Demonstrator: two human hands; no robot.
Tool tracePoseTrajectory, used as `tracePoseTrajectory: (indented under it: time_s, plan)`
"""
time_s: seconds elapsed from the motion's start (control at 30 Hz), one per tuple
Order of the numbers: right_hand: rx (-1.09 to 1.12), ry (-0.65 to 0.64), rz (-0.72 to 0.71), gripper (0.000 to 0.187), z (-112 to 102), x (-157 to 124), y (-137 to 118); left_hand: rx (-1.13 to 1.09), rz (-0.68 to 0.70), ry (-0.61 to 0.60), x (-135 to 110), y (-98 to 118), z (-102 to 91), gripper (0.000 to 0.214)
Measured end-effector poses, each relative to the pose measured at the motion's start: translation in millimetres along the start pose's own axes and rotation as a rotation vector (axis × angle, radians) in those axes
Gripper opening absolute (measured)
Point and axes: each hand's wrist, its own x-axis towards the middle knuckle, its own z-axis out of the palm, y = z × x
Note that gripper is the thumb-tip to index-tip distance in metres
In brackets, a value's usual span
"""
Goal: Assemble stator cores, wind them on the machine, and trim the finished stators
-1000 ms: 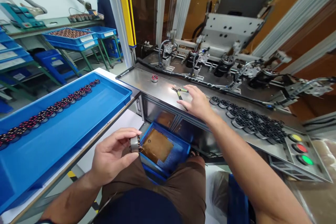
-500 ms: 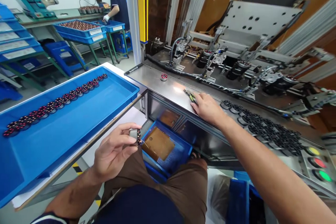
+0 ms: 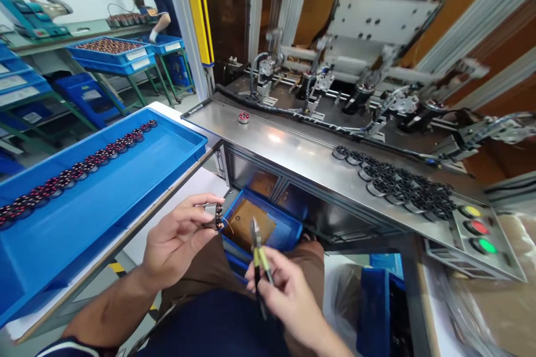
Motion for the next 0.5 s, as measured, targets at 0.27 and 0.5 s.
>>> tracePoseTrajectory:
  time_s: [0.27, 0.5]
  plan:
    - [0.179, 0.038, -0.128, 0.064, 26.3, -48.2, 32.0, -0.096, -0.024, -0.094, 6.1, 1.1, 24.3, 0.039]
    - [-0.474, 0.157, -0.577, 0.083, 24.2, -18.1, 0.2, -0.093, -0.037, -0.104, 5.9, 5.1, 29.6, 0.037]
